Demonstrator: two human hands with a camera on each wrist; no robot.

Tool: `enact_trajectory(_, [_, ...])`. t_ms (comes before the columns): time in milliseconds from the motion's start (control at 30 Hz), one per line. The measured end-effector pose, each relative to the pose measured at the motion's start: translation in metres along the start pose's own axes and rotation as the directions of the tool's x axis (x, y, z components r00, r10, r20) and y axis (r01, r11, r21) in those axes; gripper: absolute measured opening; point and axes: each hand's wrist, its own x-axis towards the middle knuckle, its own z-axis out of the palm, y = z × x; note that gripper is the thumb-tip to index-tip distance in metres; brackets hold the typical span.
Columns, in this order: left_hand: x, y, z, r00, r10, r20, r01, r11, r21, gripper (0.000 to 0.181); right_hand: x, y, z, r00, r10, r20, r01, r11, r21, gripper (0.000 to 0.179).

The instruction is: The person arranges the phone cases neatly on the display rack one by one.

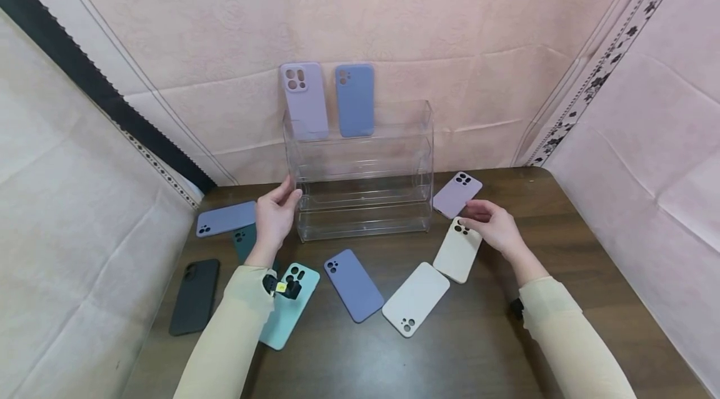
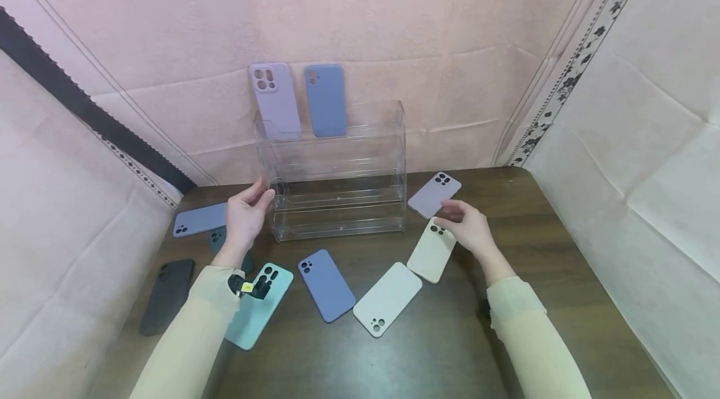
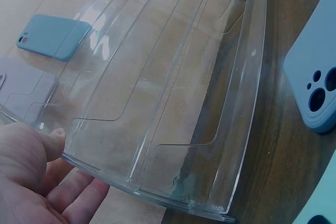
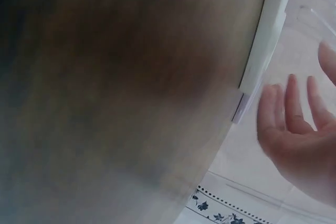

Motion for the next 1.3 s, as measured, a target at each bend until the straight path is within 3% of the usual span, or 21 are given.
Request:
enact_trajectory(267, [0.0,-0.002,0.0,1.0,0.017,0.008,-0.017,1.0,-0.004,0.043,-0.004,0.008,-0.008,0.992,0.041,0.117,-0.034,0.998,-0.057,0.069])
enact_trajectory(633, [0.0,-0.002,-0.001,1.0,0.022,0.011,-0.022,1.0,0.005,0.044,-0.005,0.006,-0.018,0.965,0.083,0.249,-0.061,0.994,-0.096,0.081])
enact_trajectory(1300, [-0.002,0.0,0.0,1.0,0.013,0.009,-0.013,1.0,0.005,0.044,-0.007,0.008,-0.019,0.951,0.073,0.299,-0.033,0.99,-0.136,0.088])
